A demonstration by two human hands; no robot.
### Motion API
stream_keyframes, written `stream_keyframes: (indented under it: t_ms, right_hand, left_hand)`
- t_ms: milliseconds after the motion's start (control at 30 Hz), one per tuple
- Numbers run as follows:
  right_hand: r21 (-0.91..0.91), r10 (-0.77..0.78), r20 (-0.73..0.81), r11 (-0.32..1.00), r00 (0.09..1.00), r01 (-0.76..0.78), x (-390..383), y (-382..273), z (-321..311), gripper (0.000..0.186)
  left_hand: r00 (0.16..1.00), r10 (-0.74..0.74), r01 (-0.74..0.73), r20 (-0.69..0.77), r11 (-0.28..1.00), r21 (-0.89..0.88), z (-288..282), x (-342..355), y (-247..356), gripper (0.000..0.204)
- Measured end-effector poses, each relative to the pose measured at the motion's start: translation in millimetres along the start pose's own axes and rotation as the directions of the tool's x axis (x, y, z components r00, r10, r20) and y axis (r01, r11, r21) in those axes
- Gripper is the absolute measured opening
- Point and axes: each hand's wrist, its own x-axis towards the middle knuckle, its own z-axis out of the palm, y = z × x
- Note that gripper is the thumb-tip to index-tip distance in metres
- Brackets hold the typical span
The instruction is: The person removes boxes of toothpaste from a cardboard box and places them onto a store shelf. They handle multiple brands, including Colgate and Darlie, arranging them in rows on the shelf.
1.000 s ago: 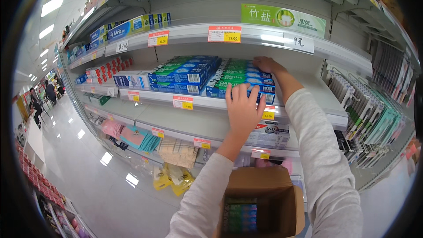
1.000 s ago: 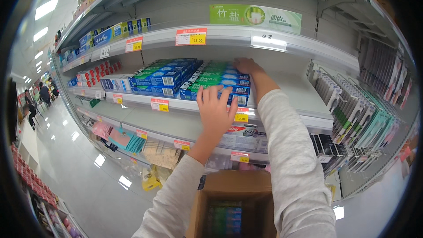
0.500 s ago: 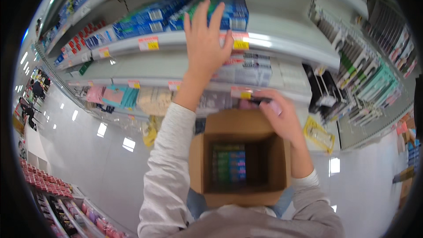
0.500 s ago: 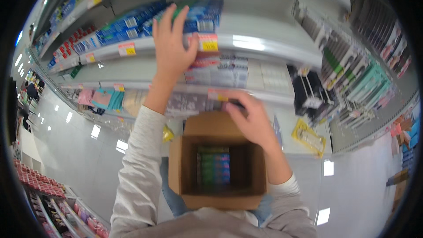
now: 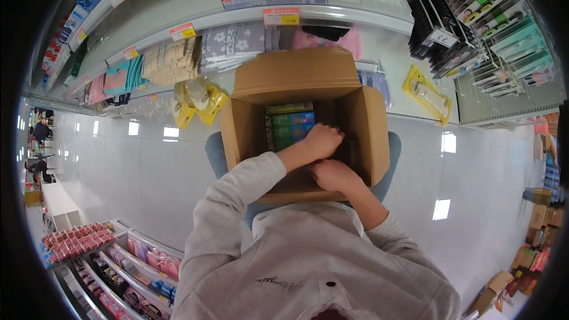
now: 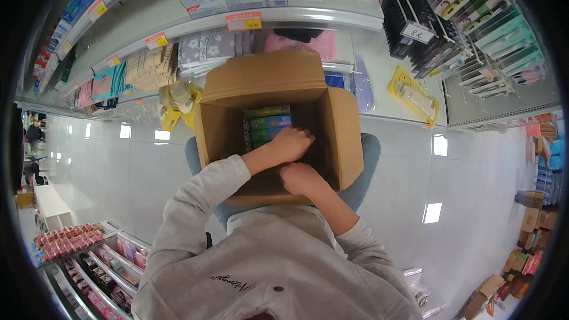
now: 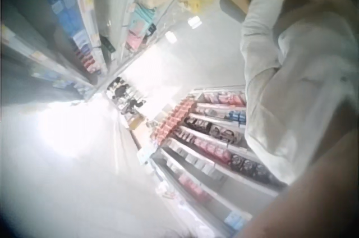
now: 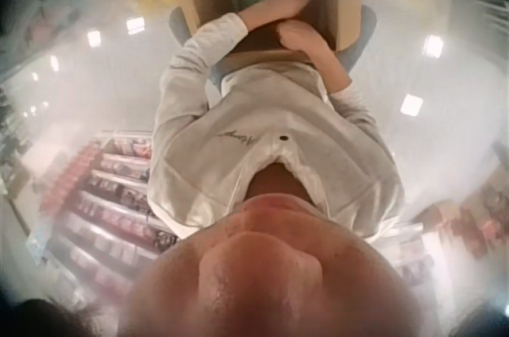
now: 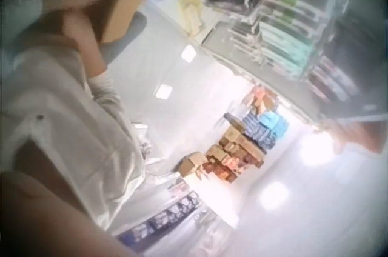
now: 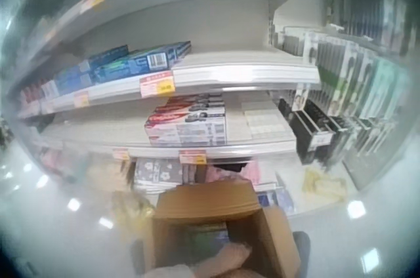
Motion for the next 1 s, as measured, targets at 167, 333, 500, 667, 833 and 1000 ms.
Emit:
stream_keyframes:
  t_ms: [167, 333, 500, 667, 833, 1000]
  right_hand:
    - [-0.015, -0.046, -0.115, 0.999, 0.992, 0.045, 1, 3, -6, 0.019]
    - [0.077, -0.08, -0.186, 0.992, 0.979, 0.095, 0, -4, -2, 0.027]
    - [0.07, -0.045, -0.14, 0.996, 0.989, 0.056, -5, 0, 4, 0.031]
    - [0.066, -0.047, -0.153, 0.996, 0.987, 0.057, -4, 0, 3, 0.032]
    - [0.061, -0.035, -0.126, 0.997, 0.991, 0.043, -6, -2, 4, 0.033]
    - [0.064, 0.026, -0.071, 0.998, 0.997, -0.021, -8, -4, -4, 0.038]
  left_hand:
    - [0.987, -0.07, 0.067, 0.142, 0.997, 0.025, 97, 15, -25, 0.024]
    - [0.996, -0.034, 0.041, 0.083, 0.997, -0.073, 205, -5, -51, 0.024]
    - [0.99, -0.044, 0.045, 0.13, 0.999, -0.002, 214, -11, -50, 0.025]
    - [0.959, -0.265, 0.274, 0.098, 0.957, -0.091, 182, 2, -31, 0.025]
    - [0.999, -0.031, 0.037, -0.025, 0.966, 0.256, 196, 1, -44, 0.022]
    - [0.992, -0.12, 0.114, 0.048, 0.986, 0.118, 173, 0, -41, 0.024]
